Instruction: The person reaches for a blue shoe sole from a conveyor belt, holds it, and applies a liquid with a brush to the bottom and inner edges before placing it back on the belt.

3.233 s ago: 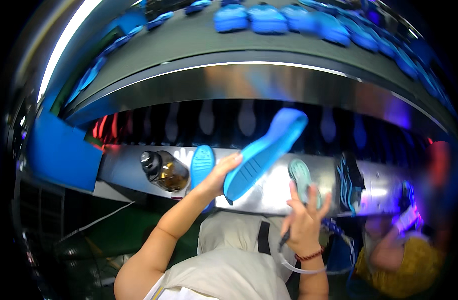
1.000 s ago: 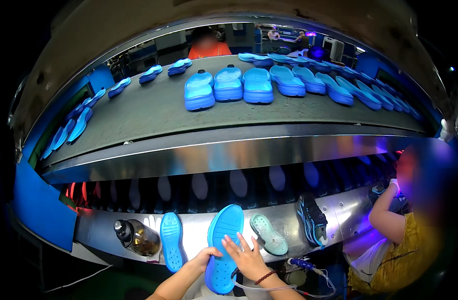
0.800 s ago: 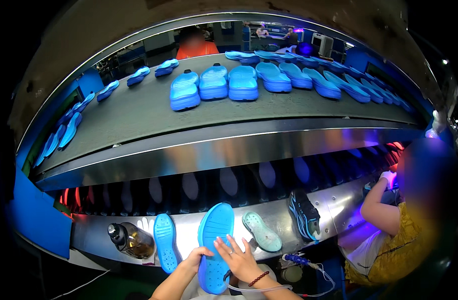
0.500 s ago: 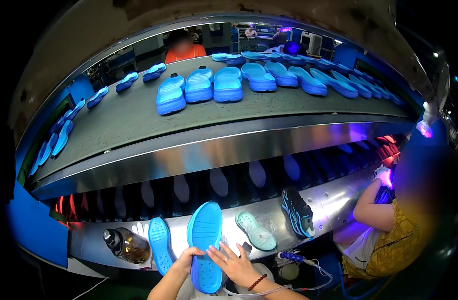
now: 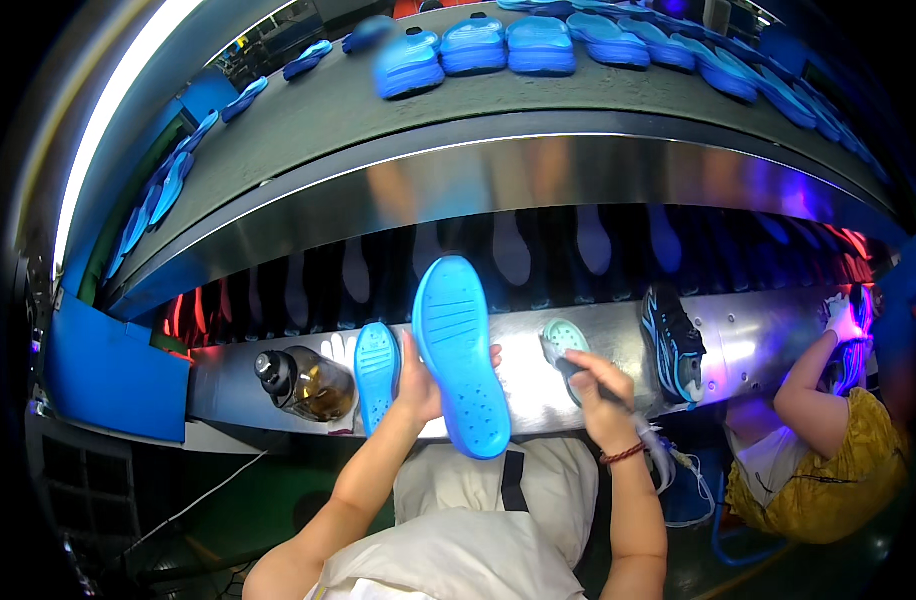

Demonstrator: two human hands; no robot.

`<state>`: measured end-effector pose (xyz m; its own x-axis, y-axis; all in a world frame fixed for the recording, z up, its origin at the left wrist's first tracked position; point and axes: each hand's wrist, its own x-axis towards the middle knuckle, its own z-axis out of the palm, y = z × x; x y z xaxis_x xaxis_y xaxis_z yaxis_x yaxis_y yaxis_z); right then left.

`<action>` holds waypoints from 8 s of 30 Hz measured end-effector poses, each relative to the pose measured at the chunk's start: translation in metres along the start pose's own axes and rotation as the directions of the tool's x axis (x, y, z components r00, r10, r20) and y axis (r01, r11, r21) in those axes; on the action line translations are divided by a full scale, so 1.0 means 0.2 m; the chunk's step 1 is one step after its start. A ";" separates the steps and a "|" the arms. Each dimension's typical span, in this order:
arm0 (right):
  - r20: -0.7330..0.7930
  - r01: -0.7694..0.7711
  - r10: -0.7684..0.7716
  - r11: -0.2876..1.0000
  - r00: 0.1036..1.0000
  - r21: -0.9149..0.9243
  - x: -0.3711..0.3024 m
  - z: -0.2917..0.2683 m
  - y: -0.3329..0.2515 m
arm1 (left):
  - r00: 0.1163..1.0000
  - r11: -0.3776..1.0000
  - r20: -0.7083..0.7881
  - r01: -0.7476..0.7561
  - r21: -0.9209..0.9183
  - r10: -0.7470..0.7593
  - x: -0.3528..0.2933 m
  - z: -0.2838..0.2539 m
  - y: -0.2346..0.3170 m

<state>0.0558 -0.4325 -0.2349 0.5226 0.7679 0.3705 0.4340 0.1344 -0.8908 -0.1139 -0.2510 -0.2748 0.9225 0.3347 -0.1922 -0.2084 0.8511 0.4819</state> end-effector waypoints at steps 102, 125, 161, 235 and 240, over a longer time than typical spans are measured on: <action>0.607 -0.065 -0.155 0.944 0.780 0.324 0.14 0.04 -0.34 | 0.945 0.985 0.310 -0.138 0.102 0.100 -0.09 0.23 0.18; 0.699 0.281 -0.224 0.959 0.679 0.033 0.13 -0.07 -0.35 | 0.869 0.763 -0.143 0.485 0.427 -0.473 -0.11 0.29 0.35; 0.165 0.015 -0.021 0.999 0.986 0.039 0.19 0.22 -0.11 | 0.996 0.978 0.072 -0.032 -0.208 0.047 0.04 0.09 -0.05; -0.024 0.288 -0.288 0.947 0.957 0.145 0.07 0.00 -0.42 | 0.956 0.957 0.122 -0.246 -0.153 0.265 0.04 0.49 0.09; 0.264 0.257 -0.314 0.939 0.912 0.230 0.08 0.01 -0.44 | 0.961 0.966 0.133 -0.227 -0.121 0.242 0.04 0.47 0.12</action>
<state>0.0248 -0.4305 -0.1512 0.1464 0.8235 0.5480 0.3729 0.4672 -0.8017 -0.0809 -0.2649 -0.1845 0.8793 0.4741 0.0457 -0.4501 0.7956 0.4054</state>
